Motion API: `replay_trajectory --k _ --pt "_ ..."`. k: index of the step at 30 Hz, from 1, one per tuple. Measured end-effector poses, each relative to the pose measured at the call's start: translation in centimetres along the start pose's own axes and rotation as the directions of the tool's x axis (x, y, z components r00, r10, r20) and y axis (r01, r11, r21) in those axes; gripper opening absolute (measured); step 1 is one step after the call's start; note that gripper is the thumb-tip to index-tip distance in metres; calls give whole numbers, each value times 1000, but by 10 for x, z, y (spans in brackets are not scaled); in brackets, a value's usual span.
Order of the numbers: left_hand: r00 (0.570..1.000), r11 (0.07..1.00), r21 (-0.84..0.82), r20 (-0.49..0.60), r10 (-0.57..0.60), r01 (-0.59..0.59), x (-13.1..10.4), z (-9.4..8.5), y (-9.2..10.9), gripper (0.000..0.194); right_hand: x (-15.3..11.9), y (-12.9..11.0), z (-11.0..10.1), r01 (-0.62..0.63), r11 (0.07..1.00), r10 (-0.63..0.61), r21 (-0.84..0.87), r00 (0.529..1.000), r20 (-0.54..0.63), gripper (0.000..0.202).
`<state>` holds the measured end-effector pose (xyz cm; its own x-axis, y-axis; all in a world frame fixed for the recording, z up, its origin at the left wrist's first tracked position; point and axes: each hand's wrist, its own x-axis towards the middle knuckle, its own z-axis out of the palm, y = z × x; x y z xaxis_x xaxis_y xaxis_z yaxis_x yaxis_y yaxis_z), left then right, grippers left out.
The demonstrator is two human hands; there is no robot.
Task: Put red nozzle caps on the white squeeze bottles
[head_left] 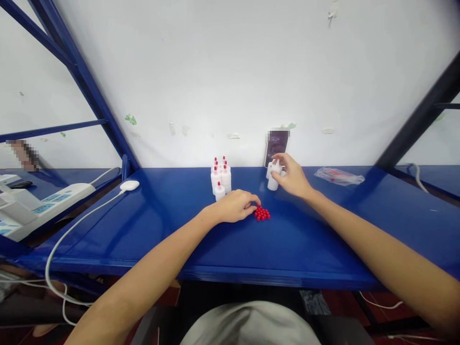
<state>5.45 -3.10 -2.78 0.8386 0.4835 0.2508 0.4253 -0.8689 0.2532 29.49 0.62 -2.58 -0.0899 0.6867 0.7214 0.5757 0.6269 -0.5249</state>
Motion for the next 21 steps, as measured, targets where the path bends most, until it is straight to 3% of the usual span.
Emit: replay_trajectory --k 3,7,10,13,15,17,21 --pt "1000 998 -54 -13 -19 18 1 0 0 18 -5 -9 7 -141 964 138 226 990 26 43" --pt "986 981 -165 -119 -118 98 1 2 2 15 -10 -15 19 -391 786 344 480 920 187 25" --pt "940 956 -257 -268 -210 140 1 4 5 14 -13 -23 25 -483 632 420 606 871 257 24" --pt "882 929 -346 -388 -268 130 1 3 10 15 -16 -31 28 -545 557 430 627 835 344 22" --pt "855 915 -390 -434 -283 105 1 1 13 18 -17 -36 28 -567 559 404 606 824 398 18" --pt "843 908 -412 -460 -280 77 0 -1 15 21 -19 -39 28 -542 616 364 572 840 403 15" --pt "847 916 -398 -470 -247 47 0 0 15 24 -22 -45 26 -344 877 203 335 898 391 15"
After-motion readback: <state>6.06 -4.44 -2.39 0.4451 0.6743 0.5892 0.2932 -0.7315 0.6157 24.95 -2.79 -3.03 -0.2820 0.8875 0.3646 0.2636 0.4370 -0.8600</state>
